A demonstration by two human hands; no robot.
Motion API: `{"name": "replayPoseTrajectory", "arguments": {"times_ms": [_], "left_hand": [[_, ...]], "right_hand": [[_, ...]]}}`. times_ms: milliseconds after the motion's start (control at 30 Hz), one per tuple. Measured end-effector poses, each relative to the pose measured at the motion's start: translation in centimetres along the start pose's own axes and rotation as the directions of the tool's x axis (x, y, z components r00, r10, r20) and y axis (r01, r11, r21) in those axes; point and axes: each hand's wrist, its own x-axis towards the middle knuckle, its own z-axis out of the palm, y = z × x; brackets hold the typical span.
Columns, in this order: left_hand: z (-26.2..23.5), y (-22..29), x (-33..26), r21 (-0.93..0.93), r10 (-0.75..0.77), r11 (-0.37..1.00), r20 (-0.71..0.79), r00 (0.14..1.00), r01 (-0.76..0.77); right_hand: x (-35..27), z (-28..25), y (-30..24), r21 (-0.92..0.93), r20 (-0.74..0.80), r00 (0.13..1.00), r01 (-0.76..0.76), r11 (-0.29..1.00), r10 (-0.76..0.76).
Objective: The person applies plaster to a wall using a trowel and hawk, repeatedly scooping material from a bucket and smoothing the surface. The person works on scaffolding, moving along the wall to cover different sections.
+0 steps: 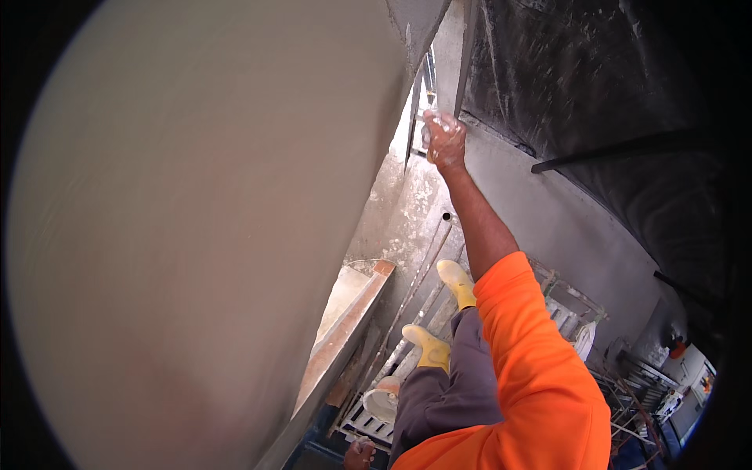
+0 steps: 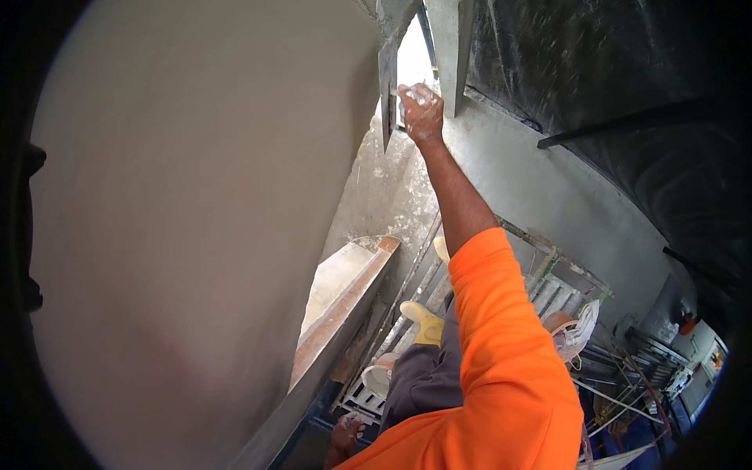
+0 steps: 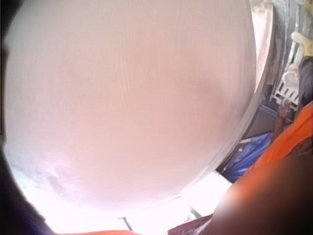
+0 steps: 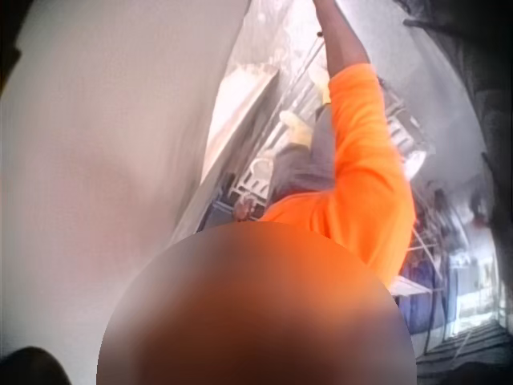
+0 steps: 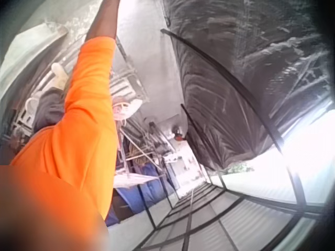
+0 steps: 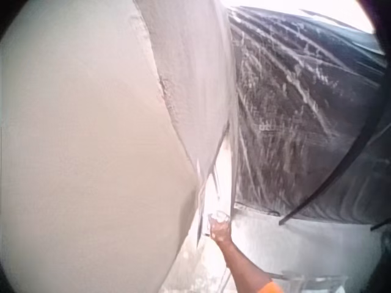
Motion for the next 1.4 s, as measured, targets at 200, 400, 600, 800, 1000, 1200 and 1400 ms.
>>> {"name": "replayPoseTrajectory", "arguments": {"times_ms": [200, 400, 600, 800, 1000, 1200, 1400], "left_hand": [[1.0, 1.1, -3.0, 0.01, 0.079, 0.997, 0.067, 0.995, -0.08], [1.2, 5.9, -4.7, 0.044, 0.047, 0.998, 0.029, 0.998, -0.048], [0.1, 6.4, -3.2, 0.091, 0.073, 0.993, 0.028, 0.997, -0.075], [-2.0, 5.4, -2.0, 0.074, 0.093, 0.993, 0.01, 0.996, -0.093], [-3.6, 3.8, -0.8, 0.055, 0.176, 0.983, 0.003, 0.984, -0.176], [-2.9, 2.5, 1.9, -0.077, 0.223, 0.972, -0.017, 0.975, -0.224], [-0.3, 2.7, 0.9, -0.192, 0.178, 0.964, -0.039, 0.983, -0.182]], "right_hand": [[5.6, -1.8, -3.7, -0.364, -0.023, 0.885, 0.426, 0.828, -0.466], [3.2, -2.4, -8.9, -0.244, 0.017, 0.807, 0.576, 0.781, -0.59], [-5.4, -2.8, -18.4, 0.335, 0.05, 0.991, 0.1, 0.937, -0.124], [-13.1, -5.8, -28.8, 0.535, 0.288, 0.957, -0.129, 0.835, -0.037], [-14.7, -11.0, -35.7, 0.609, 0.43, 0.883, -0.437, 0.662, 0.187], [-3.9, -10.0, -27.7, 0.718, 0.536, 0.374, -0.674, -0.176, 0.757], [4.4, -9.0, -22.5, 0.631, 0.541, 0.327, -0.767, -0.117, 0.775]]}}
